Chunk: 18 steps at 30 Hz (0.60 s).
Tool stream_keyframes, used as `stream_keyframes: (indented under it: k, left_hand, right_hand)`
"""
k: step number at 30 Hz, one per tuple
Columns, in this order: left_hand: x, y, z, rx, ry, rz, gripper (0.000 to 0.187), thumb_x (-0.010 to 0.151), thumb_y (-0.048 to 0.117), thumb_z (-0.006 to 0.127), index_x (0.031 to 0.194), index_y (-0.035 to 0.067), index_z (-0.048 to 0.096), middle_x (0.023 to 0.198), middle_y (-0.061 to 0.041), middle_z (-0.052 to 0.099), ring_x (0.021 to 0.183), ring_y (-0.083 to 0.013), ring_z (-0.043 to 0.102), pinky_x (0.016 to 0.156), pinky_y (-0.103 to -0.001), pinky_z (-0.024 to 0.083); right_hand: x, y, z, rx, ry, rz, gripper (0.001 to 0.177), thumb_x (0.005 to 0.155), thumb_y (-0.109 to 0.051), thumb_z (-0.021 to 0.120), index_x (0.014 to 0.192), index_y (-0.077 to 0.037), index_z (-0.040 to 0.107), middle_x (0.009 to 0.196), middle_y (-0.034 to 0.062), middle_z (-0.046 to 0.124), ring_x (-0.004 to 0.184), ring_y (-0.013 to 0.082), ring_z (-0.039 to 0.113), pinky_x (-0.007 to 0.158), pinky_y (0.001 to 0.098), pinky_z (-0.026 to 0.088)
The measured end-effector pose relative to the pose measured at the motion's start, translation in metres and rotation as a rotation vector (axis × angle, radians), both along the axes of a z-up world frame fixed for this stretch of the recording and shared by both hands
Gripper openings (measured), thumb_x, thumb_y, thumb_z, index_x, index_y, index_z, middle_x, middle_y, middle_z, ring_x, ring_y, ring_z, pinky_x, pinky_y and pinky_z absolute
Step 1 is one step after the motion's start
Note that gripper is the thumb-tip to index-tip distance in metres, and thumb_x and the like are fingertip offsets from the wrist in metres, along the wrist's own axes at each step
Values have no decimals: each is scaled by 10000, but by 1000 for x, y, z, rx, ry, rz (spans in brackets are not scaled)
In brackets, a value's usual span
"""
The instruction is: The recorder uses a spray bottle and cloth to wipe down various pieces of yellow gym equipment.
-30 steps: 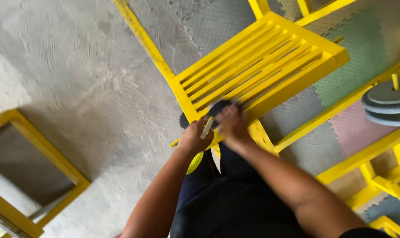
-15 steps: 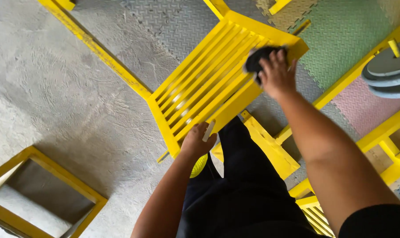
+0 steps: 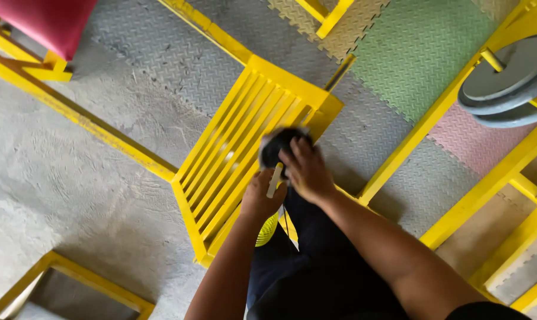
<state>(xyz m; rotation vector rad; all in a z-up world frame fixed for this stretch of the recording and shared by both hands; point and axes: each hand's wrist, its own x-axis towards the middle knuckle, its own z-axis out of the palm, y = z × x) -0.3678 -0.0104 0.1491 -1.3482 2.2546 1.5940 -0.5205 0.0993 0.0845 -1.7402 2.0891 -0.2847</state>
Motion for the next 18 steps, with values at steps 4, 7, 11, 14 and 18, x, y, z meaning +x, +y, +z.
stream_keyframes:
  k: [4,7,11,14,18]
  left_hand:
    - [-31,-3,20,3,-71,10,368,794,302,729,1070,76,637,1017,-190,679,970,-423,652,822,-529,529]
    - [-40,5,10,9,-107,1,360,809,312,724,1063,71,639,1021,-200,669,974,-433,638,819,-543,513]
    - [-36,13,7,15,-12,-30,321,837,318,706,1021,66,635,998,-202,670,975,-428,642,827,-526,521]
    - [-36,8,5,9,16,-39,314,827,317,712,1004,70,633,988,-199,673,972,-426,642,820,-522,520]
    - [-42,-2,9,44,-115,-75,303,813,320,726,975,78,640,952,-196,678,943,-427,647,796,-526,515]
  right_hand:
    - [-90,-46,-18,-139,125,-274,546,1004,-318,594,1512,-134,508,1613,259,341,1493,460,320,1154,651,295]
    - [-139,-78,-38,-108,126,-341,558,992,-330,595,1507,-134,512,1578,265,380,1456,477,349,1152,632,317]
    - [-143,-83,-63,198,-482,-894,526,1034,-396,513,1507,-166,502,1464,210,603,1386,426,562,1181,518,444]
    - [-99,-49,-63,-147,-399,-892,565,1020,-282,551,1529,-66,435,1535,265,476,1441,468,445,1214,530,358]
    - [-52,-4,-95,-463,-309,-775,696,1003,-127,537,1631,4,268,1657,335,259,1544,522,252,1281,559,226]
